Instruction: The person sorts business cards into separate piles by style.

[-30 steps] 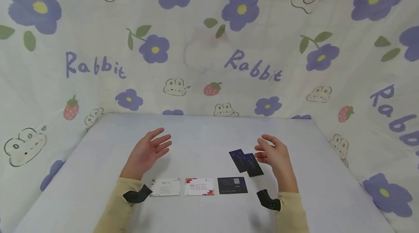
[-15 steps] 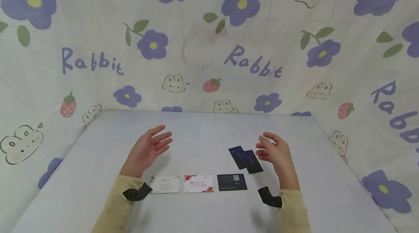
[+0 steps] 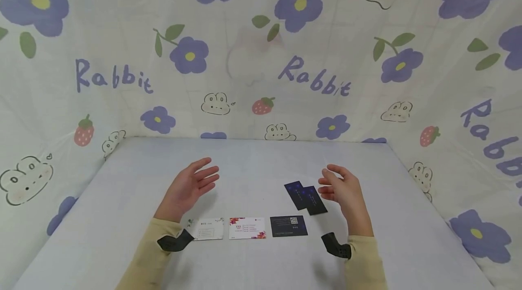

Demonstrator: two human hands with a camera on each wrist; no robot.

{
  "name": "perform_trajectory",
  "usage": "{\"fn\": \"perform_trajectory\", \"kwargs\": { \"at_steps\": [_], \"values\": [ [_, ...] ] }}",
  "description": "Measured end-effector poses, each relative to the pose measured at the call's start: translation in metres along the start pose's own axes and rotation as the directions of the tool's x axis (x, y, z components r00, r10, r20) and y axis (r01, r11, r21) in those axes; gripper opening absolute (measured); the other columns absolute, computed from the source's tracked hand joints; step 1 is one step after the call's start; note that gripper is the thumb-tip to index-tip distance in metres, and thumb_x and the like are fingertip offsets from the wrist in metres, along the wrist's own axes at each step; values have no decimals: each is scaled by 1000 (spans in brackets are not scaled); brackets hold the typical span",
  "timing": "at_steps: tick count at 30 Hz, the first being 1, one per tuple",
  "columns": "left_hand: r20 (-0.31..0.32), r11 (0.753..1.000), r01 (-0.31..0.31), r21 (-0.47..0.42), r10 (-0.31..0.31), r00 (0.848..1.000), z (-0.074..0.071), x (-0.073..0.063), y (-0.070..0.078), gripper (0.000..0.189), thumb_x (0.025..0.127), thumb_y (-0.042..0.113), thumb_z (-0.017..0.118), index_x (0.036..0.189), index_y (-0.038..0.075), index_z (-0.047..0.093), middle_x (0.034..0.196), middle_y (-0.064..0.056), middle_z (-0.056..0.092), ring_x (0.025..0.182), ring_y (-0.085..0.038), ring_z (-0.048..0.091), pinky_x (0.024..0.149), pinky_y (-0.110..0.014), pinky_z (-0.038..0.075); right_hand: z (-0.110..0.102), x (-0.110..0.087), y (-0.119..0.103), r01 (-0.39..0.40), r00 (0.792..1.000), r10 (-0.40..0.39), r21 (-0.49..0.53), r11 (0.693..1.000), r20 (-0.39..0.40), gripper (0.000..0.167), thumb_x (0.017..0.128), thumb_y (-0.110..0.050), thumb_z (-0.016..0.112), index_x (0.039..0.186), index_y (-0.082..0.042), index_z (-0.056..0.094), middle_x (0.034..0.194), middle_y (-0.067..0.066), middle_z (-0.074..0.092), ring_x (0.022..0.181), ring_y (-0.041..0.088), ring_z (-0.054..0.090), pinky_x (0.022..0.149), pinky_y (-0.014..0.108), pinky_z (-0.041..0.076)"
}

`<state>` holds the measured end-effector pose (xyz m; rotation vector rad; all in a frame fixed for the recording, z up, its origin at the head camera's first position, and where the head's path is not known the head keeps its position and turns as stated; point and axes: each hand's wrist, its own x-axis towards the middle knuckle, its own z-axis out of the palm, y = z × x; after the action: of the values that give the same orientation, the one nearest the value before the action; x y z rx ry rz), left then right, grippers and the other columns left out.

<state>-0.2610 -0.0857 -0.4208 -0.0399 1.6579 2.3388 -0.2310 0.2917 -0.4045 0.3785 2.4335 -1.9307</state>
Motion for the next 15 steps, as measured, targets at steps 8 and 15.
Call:
{"fn": "perform_trajectory", "kwargs": {
  "at_steps": [8, 15],
  "values": [
    [48, 1000, 12, 11, -12, 999, 11, 5, -7, 56, 109, 29, 40, 158, 5, 30, 161, -27, 37, 148, -42, 40, 125, -51, 29, -11, -16, 3, -22, 1000, 22, 12, 1000, 2, 68, 106, -34, 51, 159, -1, 24, 100, -7, 66, 80, 5, 71, 76, 20, 60],
    [78, 955, -14, 296, -10, 997, 45, 24, -25, 49, 106, 29, 49, 151, 8, 44, 151, -19, 52, 141, -39, 49, 120, -52, 37, -14, -34, 15, -37, 998, 37, 13, 999, 47, 69, 108, -31, 49, 160, -1, 15, 136, 16, 52, 90, 3, 71, 84, 18, 58]
  ]
}}
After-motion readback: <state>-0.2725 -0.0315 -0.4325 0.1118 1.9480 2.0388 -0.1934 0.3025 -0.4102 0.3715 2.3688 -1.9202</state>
